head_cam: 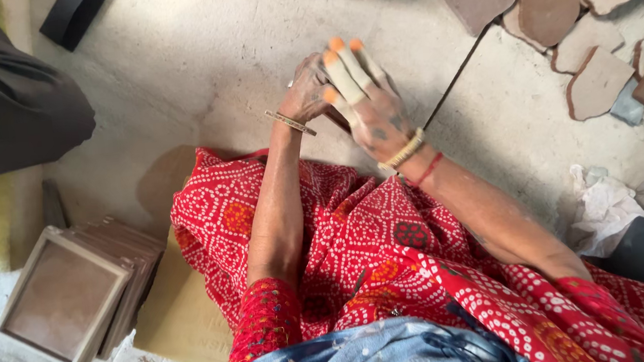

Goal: The person sits on the floor sanding wooden frames one at a time, rubbing a sanding block along the frame edges and surfaces, then placing the finished frame onto a stack beside them and taking the next frame from a pile.

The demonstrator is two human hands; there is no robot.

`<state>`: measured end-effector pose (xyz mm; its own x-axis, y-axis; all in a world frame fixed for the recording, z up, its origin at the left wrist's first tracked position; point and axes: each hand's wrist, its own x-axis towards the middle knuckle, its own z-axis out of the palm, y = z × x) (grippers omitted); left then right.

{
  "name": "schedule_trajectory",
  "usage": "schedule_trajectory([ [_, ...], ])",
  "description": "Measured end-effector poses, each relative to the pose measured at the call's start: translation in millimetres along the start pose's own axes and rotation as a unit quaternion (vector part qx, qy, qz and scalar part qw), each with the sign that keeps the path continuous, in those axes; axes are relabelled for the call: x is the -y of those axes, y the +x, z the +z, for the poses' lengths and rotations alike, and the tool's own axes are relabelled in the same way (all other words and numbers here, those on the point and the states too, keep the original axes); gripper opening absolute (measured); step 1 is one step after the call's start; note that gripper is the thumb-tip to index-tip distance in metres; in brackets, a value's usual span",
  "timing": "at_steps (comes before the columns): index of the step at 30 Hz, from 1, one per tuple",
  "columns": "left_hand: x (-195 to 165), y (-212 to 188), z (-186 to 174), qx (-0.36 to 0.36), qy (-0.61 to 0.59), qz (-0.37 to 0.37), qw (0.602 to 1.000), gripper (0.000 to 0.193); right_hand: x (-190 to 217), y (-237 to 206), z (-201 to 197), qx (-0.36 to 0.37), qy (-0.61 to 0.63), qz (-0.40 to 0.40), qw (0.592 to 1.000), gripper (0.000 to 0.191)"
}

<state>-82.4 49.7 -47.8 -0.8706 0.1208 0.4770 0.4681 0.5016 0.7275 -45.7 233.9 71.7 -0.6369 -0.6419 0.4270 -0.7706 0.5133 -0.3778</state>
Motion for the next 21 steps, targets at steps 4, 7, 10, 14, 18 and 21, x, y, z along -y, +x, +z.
schedule_trajectory([
  [4,-6,-9,-10,0.015,-0.040,-0.098,0.994,0.017,-1,7,9,0.004,-0.014,-0.026,1.000,0.052],
  [7,-17,-5,-24,0.061,-0.128,-0.235,0.962,0.019,-13,-21,1,0.030,-0.028,0.024,0.999,0.052],
  [10,-32,7,-28,0.072,-0.120,-0.202,0.969,0.024,-27,-60,-13,0.042,-0.039,0.072,0.996,0.055],
  [14,-55,11,-34,0.041,-0.085,-0.119,0.988,0.024,-34,-77,-23,-0.029,0.024,0.058,0.998,0.046],
  [18,-72,10,-36,-0.085,-0.120,-0.121,0.982,0.022,-25,-41,-23,-0.089,-0.054,-0.005,0.995,0.048],
  [21,-81,16,-14,-0.140,-0.126,-0.247,0.950,0.022,-12,-9,-11,-0.058,-0.094,-0.040,0.993,0.048],
])
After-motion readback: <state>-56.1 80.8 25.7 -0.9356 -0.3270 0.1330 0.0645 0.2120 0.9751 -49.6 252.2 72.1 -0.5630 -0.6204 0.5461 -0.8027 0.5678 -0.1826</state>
